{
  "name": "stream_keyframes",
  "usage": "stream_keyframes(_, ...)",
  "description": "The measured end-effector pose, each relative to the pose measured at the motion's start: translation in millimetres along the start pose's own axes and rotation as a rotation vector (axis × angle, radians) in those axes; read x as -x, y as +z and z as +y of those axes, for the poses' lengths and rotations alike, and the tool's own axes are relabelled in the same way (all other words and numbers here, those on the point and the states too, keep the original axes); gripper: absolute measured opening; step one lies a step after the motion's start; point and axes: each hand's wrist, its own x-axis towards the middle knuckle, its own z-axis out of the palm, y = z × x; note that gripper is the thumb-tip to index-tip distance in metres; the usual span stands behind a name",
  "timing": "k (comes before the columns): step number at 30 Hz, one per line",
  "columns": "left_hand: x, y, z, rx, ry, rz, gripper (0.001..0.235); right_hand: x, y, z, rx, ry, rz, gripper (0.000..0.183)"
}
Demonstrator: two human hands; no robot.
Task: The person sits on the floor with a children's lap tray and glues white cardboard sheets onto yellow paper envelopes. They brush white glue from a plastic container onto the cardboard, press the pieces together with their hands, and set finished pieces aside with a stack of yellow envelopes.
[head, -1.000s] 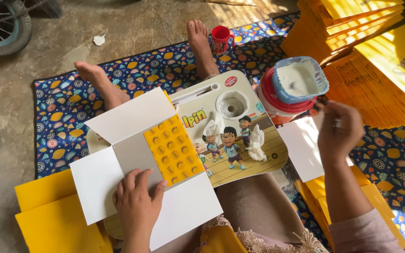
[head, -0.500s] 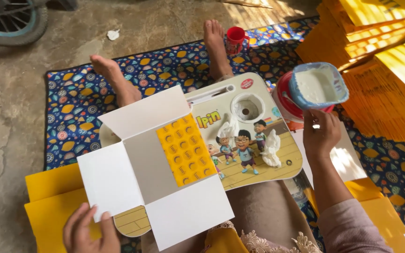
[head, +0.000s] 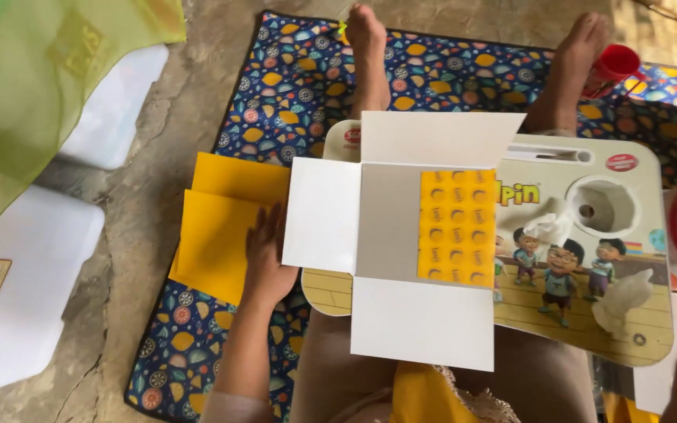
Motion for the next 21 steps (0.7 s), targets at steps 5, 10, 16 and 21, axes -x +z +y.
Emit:
stream_keyframes(5, -24, -9, 25, -0.063, 0.061, -0.138, 0.091, -70, 49, -182, 0.006, -0.155, -0.222, 0.03)
stream_keyframes(10, -35, 14, 26, -0.402, 0.339, -0.105, 0.081, -94, 105, -234, 0.091, -0.32, -0.538, 0.063)
stream_keyframes(16, -36, 35, 27, -0.231, 0.447, -0.325, 0.061, -92, 110, -230, -0.153, -0.209, -0.569, 0.075)
stream_keyframes(21, -37, 34, 33, -0.348, 0.485, -0.282, 0.06, -93, 112, -231, -0.195, -0.178, -0.589, 0.082)
